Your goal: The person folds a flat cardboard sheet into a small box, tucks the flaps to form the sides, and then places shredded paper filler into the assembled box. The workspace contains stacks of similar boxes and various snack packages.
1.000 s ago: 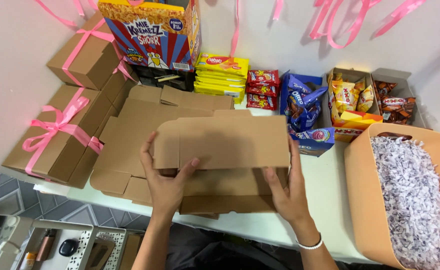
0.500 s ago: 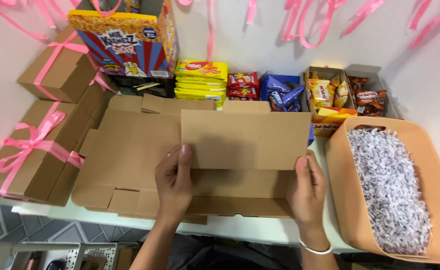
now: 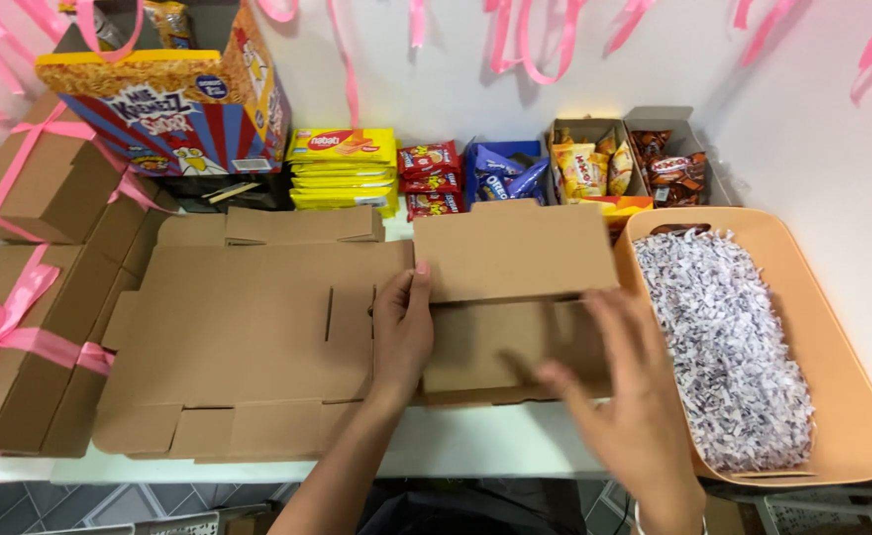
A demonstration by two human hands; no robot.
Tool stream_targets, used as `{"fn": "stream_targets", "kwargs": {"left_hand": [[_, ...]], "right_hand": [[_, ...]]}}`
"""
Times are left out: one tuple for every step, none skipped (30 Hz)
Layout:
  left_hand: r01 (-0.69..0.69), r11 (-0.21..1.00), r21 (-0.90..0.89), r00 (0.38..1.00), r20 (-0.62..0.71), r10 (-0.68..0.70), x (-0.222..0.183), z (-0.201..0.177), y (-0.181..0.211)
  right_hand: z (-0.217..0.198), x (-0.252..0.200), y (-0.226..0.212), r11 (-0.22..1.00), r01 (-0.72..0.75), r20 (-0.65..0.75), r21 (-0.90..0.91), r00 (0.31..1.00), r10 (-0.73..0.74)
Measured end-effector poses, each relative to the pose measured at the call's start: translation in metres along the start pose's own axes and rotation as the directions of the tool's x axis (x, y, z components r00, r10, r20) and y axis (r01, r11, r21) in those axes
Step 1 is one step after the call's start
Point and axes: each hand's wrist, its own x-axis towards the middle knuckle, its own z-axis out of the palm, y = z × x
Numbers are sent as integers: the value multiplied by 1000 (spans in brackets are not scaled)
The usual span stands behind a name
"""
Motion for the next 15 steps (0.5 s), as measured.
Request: {"fn": "stream_targets", "kwargs": {"left_hand": [[8,1000,21,1000,13,-8,1,4,-4],[8,1000,23,1000,19,-9,1,4,-4],[50,990,129,998,24,-54,3,6,-4],[90,968,235,995,25,-98,5,7,-3],[91,967,239,994,36,-102,10,7,-11],[-20,973,232,995,99,-3,15,8,-20],[-131,968,216,983,154,99,21,10,-27],[-131,967,218,982,160,96,22,10,-31],[-240,896,374,969,148,198,25,9,-34],[-334,787,518,942,152,299,29,9,-36],[-340,784,519,940,162,300,30,9,-31],[-374,746,551,925,161,346,31,10,-26],[-409,705,579,906,162,392,33,11,-20],[-417,702,577,902,173,395,37,13,-16],[-493,658,569,860,203,469,40,14,-11]], "right_hand": [[-2,-4,0,995,55,127,-89,991,-43],[2,-12,8,995,49,123,-91,992,-38],[5,-17,17,986,101,286,-135,957,-59],[8,-23,26,973,158,441,-169,895,-69],[14,-27,30,974,146,438,-173,897,-57],[20,-31,35,985,118,461,-122,886,-49],[26,-33,41,993,94,484,-68,874,-49],[26,-33,42,994,87,482,-69,875,-43],[27,-32,42,996,79,474,-38,879,-52],[28,-31,41,997,72,466,-8,883,-60],[31,-30,45,998,64,460,-8,886,-53],[34,-28,48,992,126,431,-8,896,-110],[36,-27,51,982,187,400,-13,901,-167],[38,-27,53,983,180,393,-17,906,-159],[39,-26,55,977,215,364,-4,910,-199]]}}
